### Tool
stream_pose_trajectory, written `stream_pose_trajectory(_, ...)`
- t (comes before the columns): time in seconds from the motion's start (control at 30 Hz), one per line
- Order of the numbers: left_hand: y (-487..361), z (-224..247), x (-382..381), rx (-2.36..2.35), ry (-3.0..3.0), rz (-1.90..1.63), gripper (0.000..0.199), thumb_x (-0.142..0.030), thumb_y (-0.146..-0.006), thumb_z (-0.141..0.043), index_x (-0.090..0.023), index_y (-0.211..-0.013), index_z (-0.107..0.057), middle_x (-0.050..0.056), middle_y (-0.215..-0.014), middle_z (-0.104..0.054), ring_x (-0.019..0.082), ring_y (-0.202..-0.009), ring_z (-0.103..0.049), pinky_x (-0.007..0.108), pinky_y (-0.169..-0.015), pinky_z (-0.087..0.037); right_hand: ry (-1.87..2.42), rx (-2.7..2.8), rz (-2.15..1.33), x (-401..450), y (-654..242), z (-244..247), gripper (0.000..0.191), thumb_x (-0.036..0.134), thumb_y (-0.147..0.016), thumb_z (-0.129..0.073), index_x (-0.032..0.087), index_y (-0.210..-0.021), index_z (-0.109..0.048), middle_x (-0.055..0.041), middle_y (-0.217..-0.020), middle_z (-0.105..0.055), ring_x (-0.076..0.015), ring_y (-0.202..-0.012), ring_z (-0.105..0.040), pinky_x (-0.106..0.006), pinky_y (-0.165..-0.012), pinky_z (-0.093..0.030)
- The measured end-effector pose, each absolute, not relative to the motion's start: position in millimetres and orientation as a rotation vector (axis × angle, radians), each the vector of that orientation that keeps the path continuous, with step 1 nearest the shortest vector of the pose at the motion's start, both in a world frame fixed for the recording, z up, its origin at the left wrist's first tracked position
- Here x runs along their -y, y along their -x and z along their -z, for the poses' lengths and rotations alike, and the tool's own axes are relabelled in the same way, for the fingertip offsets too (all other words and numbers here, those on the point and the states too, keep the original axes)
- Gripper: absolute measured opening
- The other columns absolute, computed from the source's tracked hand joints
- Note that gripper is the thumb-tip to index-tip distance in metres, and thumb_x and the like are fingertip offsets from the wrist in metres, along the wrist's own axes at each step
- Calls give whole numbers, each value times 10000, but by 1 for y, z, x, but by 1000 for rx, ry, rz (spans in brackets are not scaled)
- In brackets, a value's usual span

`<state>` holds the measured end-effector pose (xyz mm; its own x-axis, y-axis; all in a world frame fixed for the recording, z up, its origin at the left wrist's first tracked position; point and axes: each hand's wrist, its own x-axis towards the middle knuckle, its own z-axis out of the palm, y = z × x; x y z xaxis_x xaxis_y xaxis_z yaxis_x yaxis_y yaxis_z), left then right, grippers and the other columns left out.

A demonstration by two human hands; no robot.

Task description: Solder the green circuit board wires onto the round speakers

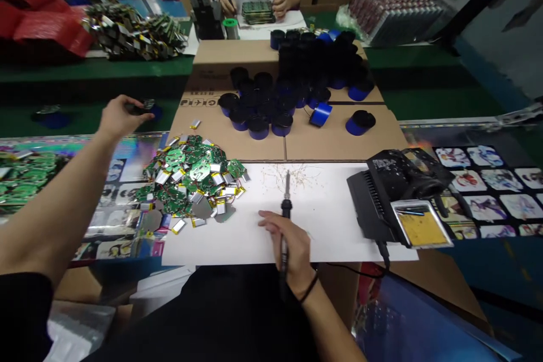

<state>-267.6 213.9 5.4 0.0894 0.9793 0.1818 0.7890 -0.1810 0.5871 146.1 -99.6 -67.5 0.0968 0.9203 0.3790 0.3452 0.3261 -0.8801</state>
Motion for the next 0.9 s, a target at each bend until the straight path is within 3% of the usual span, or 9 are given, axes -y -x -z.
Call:
stream_pose_trajectory(0.03,262,-6,-213,-1816,-2007,-831,561,-626,-760,-818,-202,-844,-461,-38,-813,-381,169,-1033,-418,448,-1117,-386,1204,1525,-601,94,-132,69,107,209,-1053,-629,240,-1146,-671,-83,-1132,-839,-222,-1024,-840,-394,-911,-697)
stream_pose_trajectory(0.13,228,-13,-210,-1872,-1991,-941,466,-577,-820,-759,-190,-996,-568,-23,-992,-511,179,-1131,-465,404,-1075,-386,1222,1609,-515,80,-94,78,281,237,-956,-759,255,-1168,-575,-129,-1293,-765,-274,-1175,-782,-447,-934,-678)
stream_pose_trajectory(0.27,154,-24,-198,-1395,-2194,-770,362,-476,-905,-662,-202,-1142,-669,48,-1213,-674,201,-1070,-633,348,-927,-506,1366,1778,-439,71,-69,88,380,209,-913,-776,251,-1208,-541,-159,-1371,-709,-339,-1141,-749,-513,-904,-643)
stream_pose_trajectory(0.37,105,-24,-188,-1099,-2369,-532,437,-484,-908,-700,-211,-1249,-686,104,-1312,-642,264,-1202,-638,391,-1029,-537,1344,1786,-452,69,-71,92,325,109,-932,-655,255,-1193,-529,-126,-1313,-720,-304,-1112,-742,-456,-886,-627)
stream_pose_trajectory(0.47,80,-17,-187,-1083,-2460,-483,405,-419,-872,-785,-197,-1200,-698,124,-1330,-564,294,-1261,-606,460,-1142,-502,1308,1771,-456,70,-76,90,352,53,-919,-563,251,-1207,-524,-115,-1274,-712,-283,-1110,-736,-414,-866,-614)
stream_pose_trajectory(0.6,71,-10,-195,-1186,-2469,-560,212,-325,-851,-799,-196,-948,-661,101,-1238,-547,263,-1110,-615,443,-1048,-544,1327,1896,-415,66,-75,80,347,103,-916,-649,249,-1213,-545,-98,-1221,-740,-298,-1021,-711,-430,-827,-579)
stream_pose_trajectory(0.73,78,-19,-192,-1193,-2345,-600,282,-373,-817,-837,-180,-873,-639,84,-1152,-588,212,-970,-606,402,-972,-550,1310,1895,-314,56,-80,75,212,131,-969,-674,234,-1139,-600,-71,-991,-768,-289,-902,-698,-406,-758,-545)
stream_pose_trajectory(0.83,92,-35,-174,-1194,-2108,-710,363,-458,-824,-838,-175,-899,-623,72,-1078,-648,203,-952,-636,388,-960,-552,1218,1869,-292,49,-97,75,130,149,-1014,-652,244,-1090,-607,-65,-1022,-798,-269,-930,-734,-421,-817,-565)
stream_pose_trajectory(0.9,106,-48,-152,-1153,-1943,-797,400,-490,-835,-843,-184,-886,-591,80,-1107,-690,228,-1041,-678,385,-976,-559,1153,1814,-272,44,-112,75,150,130,-1027,-628,259,-1099,-601,-49,-1066,-811,-247,-976,-763,-428,-869,-586)
